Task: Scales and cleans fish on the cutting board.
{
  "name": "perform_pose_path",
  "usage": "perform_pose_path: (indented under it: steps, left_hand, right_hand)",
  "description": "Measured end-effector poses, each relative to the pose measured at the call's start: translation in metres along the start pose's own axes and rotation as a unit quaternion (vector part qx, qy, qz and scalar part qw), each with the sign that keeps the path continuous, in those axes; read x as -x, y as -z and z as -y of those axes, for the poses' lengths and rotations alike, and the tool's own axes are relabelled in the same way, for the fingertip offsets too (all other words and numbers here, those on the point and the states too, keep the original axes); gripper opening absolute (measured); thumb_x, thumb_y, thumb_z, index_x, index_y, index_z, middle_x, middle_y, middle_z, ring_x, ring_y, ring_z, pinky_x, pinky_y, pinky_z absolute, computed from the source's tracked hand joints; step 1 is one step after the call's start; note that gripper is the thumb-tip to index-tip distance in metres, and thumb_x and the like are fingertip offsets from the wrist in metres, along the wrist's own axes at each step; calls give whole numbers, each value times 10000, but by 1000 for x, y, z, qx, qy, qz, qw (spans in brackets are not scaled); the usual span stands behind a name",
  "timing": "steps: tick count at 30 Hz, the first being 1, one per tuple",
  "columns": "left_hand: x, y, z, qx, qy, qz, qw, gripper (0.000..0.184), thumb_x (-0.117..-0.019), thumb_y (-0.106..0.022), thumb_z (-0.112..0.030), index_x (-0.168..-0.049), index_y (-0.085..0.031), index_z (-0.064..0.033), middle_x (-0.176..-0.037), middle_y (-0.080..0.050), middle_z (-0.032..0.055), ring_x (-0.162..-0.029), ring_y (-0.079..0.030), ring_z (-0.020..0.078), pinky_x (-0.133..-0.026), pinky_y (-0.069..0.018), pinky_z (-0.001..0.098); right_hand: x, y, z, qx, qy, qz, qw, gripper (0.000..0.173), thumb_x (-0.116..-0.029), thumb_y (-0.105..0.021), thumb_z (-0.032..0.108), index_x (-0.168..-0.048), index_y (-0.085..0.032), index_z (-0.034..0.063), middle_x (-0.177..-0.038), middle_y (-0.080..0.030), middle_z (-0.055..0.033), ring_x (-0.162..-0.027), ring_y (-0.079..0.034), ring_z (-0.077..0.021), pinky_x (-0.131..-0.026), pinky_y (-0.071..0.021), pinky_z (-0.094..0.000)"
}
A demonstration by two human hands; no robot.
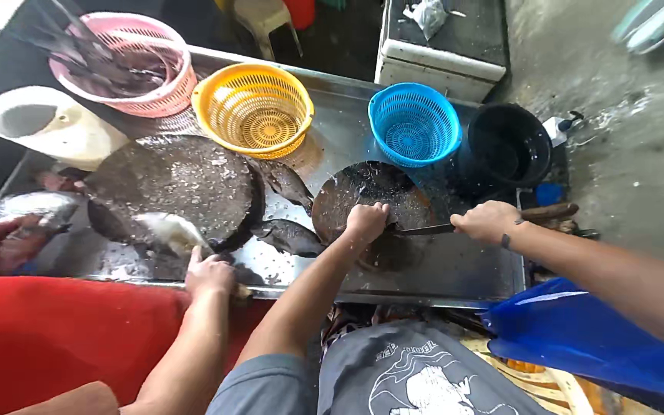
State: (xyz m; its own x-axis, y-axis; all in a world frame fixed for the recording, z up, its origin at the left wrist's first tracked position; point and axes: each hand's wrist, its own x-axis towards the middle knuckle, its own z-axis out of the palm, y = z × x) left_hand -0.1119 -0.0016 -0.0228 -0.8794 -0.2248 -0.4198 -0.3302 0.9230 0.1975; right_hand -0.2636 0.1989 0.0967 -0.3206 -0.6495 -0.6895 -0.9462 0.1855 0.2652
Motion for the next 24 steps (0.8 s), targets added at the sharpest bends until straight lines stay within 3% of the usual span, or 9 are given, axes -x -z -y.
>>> perform_pose_path:
  steps: [4,6,9,13,16,21,24]
  left_hand:
    - [-14,10,5,-17,-29,31,999,387,-974,-630,-154,-1358,-580,-162,-1177,-699,135,-989,-696,385,-806,-540,601]
    - [-25,11,14,-26,-54,50,997,473,-942,-722,-316,-1367,-576,-171,-1191,-697,139,-1028,-686,393,-831,-531,629]
    - [-37,7,28,-25,-95,45,994,578,-876,-764,-504,-1317,-594,-170,-1135,-711,123,-1009,-695,375,-802,-540,626]
    - [-47,7,45,6,-129,50,990,620,-889,-739,-543,-1379,-567,-203,-1157,-712,136,-1049,-691,389,-829,-536,645]
    - [-59,4,49,15,-125,62,990,696,-835,-765,-586,-1400,-568,-232,-1151,-718,140,-1063,-687,390,-845,-526,654]
    - [-72,2,54,28,-121,85,989,727,-777,-807,-595,-1366,-596,-224,-1154,-721,134,-1081,-683,383,-856,-519,657]
    - [-75,3,53,18,-113,89,989,723,-754,-824,-591,-1342,-612,-227,-1144,-723,127,-1074,-686,374,-844,-524,654]
  right_hand:
    - [-7,65,32,39,-22,41,998,180,-1060,-525,185,-1127,-654,78,-934,-704,-173,-919,-708,-400,-736,-562,-579]
    - [-13,85,52,29,-69,61,995,158,-1000,-558,70,-1111,-667,43,-976,-702,-197,-961,-695,-421,-742,-548,-602]
    - [-15,96,66,24,-100,94,990,185,-1027,-542,125,-1130,-668,36,-1006,-703,-206,-986,-695,-419,-751,-556,-601]
    - [-16,98,67,22,-112,111,987,217,-1048,-529,210,-1132,-662,60,-1011,-709,-180,-966,-708,-394,-731,-566,-577]
    - [-26,97,59,24,-120,116,986,271,-1069,-516,289,-1154,-668,81,-1031,-713,-178,-984,-708,-399,-746,-568,-588]
    - [-26,111,74,-1,-153,147,977,195,-1016,-531,98,-1159,-649,36,-1054,-705,-192,-1004,-707,-394,-738,-574,-569]
    - [-34,104,55,-47,-140,178,973,322,-1073,-508,304,-1156,-682,45,-1116,-706,-206,-1059,-693,-413,-814,-558,-630]
